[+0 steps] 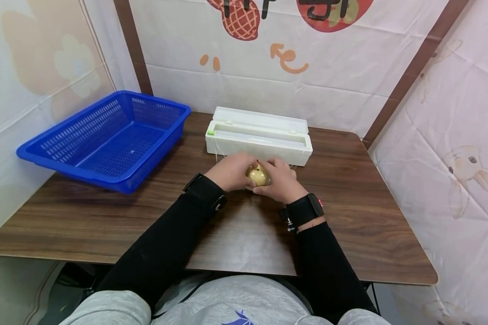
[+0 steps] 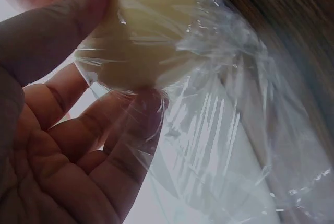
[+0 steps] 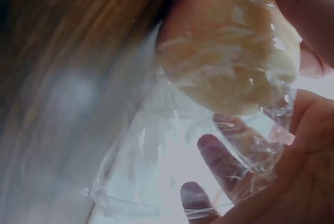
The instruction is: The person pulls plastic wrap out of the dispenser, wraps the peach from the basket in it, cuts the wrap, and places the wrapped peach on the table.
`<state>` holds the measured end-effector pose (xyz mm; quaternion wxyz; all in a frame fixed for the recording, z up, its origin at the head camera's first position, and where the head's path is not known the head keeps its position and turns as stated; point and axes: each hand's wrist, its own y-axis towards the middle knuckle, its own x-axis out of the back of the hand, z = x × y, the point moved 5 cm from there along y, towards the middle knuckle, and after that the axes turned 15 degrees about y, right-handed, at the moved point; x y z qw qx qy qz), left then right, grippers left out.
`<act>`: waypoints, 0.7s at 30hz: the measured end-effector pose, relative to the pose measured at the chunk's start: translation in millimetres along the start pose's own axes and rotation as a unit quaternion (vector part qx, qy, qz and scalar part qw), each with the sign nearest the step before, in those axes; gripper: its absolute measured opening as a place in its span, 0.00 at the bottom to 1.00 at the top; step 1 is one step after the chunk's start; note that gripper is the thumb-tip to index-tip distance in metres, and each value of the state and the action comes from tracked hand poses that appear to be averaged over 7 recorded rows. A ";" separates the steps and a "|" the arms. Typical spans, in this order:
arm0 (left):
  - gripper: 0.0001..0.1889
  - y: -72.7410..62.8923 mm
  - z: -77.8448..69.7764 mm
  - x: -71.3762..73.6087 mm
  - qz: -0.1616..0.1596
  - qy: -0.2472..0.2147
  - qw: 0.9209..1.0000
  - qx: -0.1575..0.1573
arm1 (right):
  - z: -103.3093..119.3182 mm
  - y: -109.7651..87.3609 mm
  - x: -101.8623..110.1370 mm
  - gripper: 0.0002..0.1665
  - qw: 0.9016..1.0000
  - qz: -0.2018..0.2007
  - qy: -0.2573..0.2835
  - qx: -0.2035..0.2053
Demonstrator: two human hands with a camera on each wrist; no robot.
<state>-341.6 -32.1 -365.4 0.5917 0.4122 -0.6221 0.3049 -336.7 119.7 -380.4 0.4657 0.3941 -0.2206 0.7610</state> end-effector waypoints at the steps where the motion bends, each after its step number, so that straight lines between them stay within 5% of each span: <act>1: 0.25 -0.1 1.6 -0.4 -0.001 -0.003 1.000 0.000 | 0.8 0.3 0.1 0.50 1.000 -0.005 -0.001 0.005; 13: 0.27 0.6 -0.4 3.1 -0.038 0.006 0.998 -0.043 | -4.6 5.7 11.7 0.34 0.995 -0.020 0.088 0.042; 21: 0.42 -0.2 2.8 -11.5 0.008 -0.025 0.999 0.023 | -13.2 4.0 9.4 0.23 0.992 -0.009 0.130 0.003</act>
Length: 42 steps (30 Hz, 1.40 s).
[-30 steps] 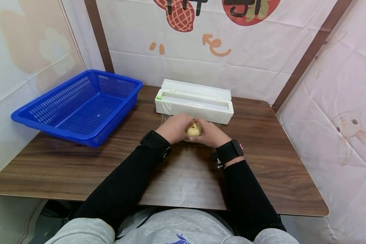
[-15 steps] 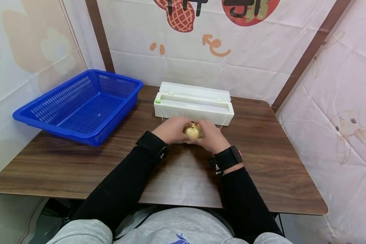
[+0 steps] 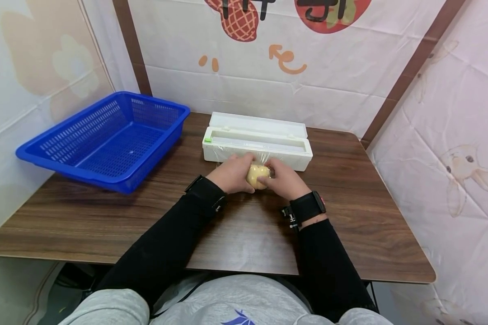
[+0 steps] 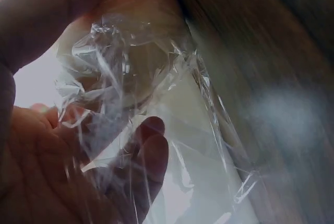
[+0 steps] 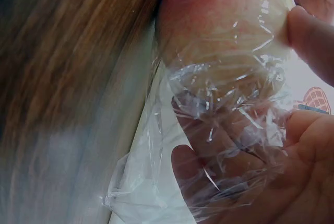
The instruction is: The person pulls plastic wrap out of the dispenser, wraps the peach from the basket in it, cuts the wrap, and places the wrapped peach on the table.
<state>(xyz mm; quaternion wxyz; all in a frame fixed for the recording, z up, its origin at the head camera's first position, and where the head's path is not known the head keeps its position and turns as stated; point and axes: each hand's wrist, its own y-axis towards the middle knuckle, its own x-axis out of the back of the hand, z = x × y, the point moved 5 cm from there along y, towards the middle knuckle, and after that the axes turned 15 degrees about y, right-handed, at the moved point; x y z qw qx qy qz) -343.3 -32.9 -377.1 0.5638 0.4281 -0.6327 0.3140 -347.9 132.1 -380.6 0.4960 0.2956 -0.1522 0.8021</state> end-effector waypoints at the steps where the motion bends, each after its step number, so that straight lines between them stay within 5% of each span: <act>1: 0.42 -0.5 0.3 -0.8 0.002 0.000 1.000 0.007 | -0.4 -0.4 -0.2 0.23 1.000 0.002 0.003 -0.004; 5: 0.34 -1.7 -2.1 -0.3 -0.012 0.015 1.000 0.002 | -1.2 -1.1 -0.3 0.22 0.999 0.012 0.024 -0.018; 12: 0.38 -1.6 -9.9 3.5 -0.046 0.083 0.995 -0.004 | -5.2 1.9 3.7 0.22 0.999 0.010 0.028 -0.014; 16: 0.38 4.4 -8.8 -0.3 -0.047 0.089 0.995 0.004 | -9.1 1.3 11.5 0.36 1.000 -0.005 0.015 0.013; 20: 0.45 9.6 -3.3 -1.2 -0.048 0.049 0.998 0.012 | -5.0 -0.1 12.8 0.49 0.997 -0.014 -0.023 0.066; 23: 0.49 9.6 -0.2 2.5 -0.056 0.020 0.998 0.018 | -2.8 1.6 8.7 0.43 0.995 -0.005 -0.032 0.089; 26: 0.42 9.3 2.3 5.1 -0.068 0.017 0.997 0.017 | -5.1 5.2 7.1 0.41 0.996 -0.006 -0.023 0.083; 32: 0.34 9.4 0.1 6.6 -0.087 0.054 0.995 0.004 | -9.3 6.3 9.8 0.36 0.999 -0.021 0.007 0.049; 42: 0.26 6.7 -1.4 7.0 -0.085 0.086 0.992 0.041 | -13.0 5.6 13.0 0.29 0.999 -0.025 0.033 0.031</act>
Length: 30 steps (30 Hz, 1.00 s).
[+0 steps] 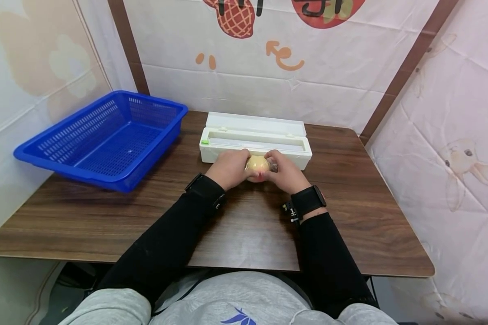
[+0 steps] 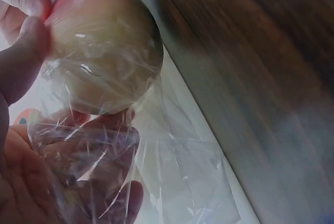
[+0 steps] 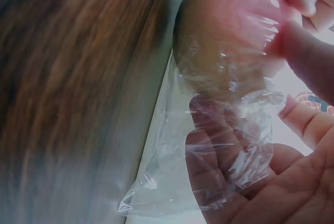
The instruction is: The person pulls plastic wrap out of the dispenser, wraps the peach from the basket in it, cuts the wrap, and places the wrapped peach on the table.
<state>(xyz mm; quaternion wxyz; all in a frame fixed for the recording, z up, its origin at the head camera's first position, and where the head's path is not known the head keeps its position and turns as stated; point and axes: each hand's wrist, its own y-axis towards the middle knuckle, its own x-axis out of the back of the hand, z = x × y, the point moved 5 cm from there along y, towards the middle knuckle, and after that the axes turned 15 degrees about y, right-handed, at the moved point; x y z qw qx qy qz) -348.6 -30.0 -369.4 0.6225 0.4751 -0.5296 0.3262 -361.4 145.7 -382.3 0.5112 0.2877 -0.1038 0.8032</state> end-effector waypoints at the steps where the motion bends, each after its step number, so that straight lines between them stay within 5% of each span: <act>1: 0.27 0.2 0.4 0.5 0.000 0.002 1.000 0.001 | 0.2 0.6 0.1 0.28 1.000 0.000 -0.006 0.001; 13: 0.28 -1.4 4.4 1.6 -0.004 0.017 1.000 0.004 | 5.8 6.7 -4.0 0.28 0.999 -0.015 -0.045 0.005; 20: 0.24 -8.0 8.9 6.7 0.020 0.036 0.999 -0.015 | 4.4 0.3 -0.9 0.25 1.000 -0.001 -0.011 0.005; 26: 0.38 -9.5 -8.2 11.3 -0.002 0.052 0.997 -0.065 | 7.4 -6.1 30.0 0.23 0.993 -0.117 0.011 0.012; 30: 0.40 -10.1 -30.2 10.2 -0.006 0.086 0.991 -0.107 | 15.1 0.4 58.1 0.28 0.985 -0.157 -0.076 0.008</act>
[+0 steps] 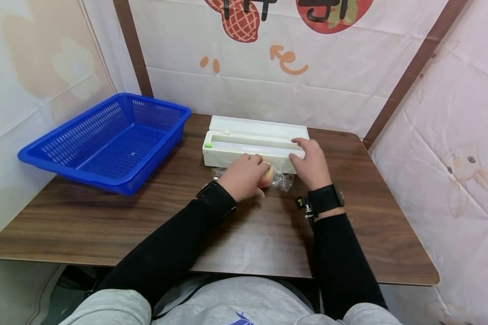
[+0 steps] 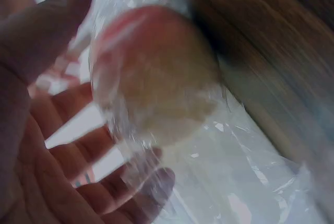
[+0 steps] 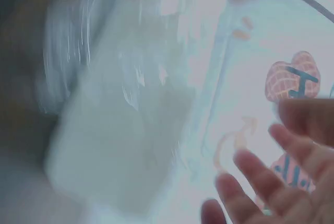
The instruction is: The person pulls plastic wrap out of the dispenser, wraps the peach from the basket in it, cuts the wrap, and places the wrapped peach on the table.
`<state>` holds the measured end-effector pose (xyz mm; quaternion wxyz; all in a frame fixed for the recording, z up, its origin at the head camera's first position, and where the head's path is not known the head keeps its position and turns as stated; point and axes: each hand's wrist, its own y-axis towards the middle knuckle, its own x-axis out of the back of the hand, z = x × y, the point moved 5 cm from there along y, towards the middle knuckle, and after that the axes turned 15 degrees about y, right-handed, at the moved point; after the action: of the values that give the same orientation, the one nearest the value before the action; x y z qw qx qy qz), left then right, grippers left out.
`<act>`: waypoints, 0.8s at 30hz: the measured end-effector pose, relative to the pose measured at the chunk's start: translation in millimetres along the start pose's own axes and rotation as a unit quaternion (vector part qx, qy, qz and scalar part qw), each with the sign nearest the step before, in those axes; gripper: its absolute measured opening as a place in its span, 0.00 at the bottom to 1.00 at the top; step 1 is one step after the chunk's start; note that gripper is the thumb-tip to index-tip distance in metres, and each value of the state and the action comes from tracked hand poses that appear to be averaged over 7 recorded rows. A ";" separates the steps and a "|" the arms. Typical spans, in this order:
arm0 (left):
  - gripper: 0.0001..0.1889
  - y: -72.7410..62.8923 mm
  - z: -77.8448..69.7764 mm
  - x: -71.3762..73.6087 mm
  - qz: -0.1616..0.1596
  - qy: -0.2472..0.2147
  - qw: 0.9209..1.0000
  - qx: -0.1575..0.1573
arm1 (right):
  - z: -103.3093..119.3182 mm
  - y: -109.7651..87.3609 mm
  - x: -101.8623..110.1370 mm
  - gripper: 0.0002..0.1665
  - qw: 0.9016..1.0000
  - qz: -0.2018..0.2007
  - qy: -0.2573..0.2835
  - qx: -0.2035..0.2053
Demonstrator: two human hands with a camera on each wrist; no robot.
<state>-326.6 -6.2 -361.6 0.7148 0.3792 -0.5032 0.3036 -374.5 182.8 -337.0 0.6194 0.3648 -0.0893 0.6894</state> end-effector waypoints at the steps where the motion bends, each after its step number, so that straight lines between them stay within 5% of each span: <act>1: 0.37 1.5 -4.6 -0.8 0.003 0.008 1.000 0.000 | -0.2 5.3 5.2 0.31 0.999 0.015 -0.041 0.002; 3: 0.33 4.4 -10.5 -0.8 0.003 0.018 1.000 0.010 | -1.7 17.5 12.1 0.39 0.990 0.066 -0.127 0.006; 6: 0.29 8.6 -14.7 -1.5 -0.006 0.055 0.998 0.029 | -14.1 36.0 13.6 0.50 0.960 0.161 -0.227 0.003; 10: 0.11 10.6 -23.4 -5.2 -0.068 0.160 0.983 0.056 | -44.0 49.9 5.2 0.59 0.931 0.248 -0.267 0.019; 13: 0.09 15.1 -25.9 -10.6 -0.078 0.223 0.969 0.072 | -58.0 55.8 -1.0 0.61 0.931 0.255 -0.256 0.055; 17: 0.19 28.8 -15.3 -18.5 -0.035 0.233 0.969 0.075 | -63.0 65.4 -1.5 0.62 0.939 0.206 -0.265 0.077; 21: 0.15 38.4 0.6 -25.9 -0.035 0.186 0.980 0.068 | -72.6 68.4 -4.3 0.63 0.945 0.173 -0.268 0.068; 24: 0.17 41.3 18.7 -25.3 -0.017 0.086 0.995 0.051 | -80.4 68.5 -10.4 0.62 0.955 0.175 -0.227 0.073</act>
<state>-377.3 -1.5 -372.0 0.7398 0.3963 -0.4175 0.3483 -469.3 206.0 -378.6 0.4243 0.5348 -0.2391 0.6905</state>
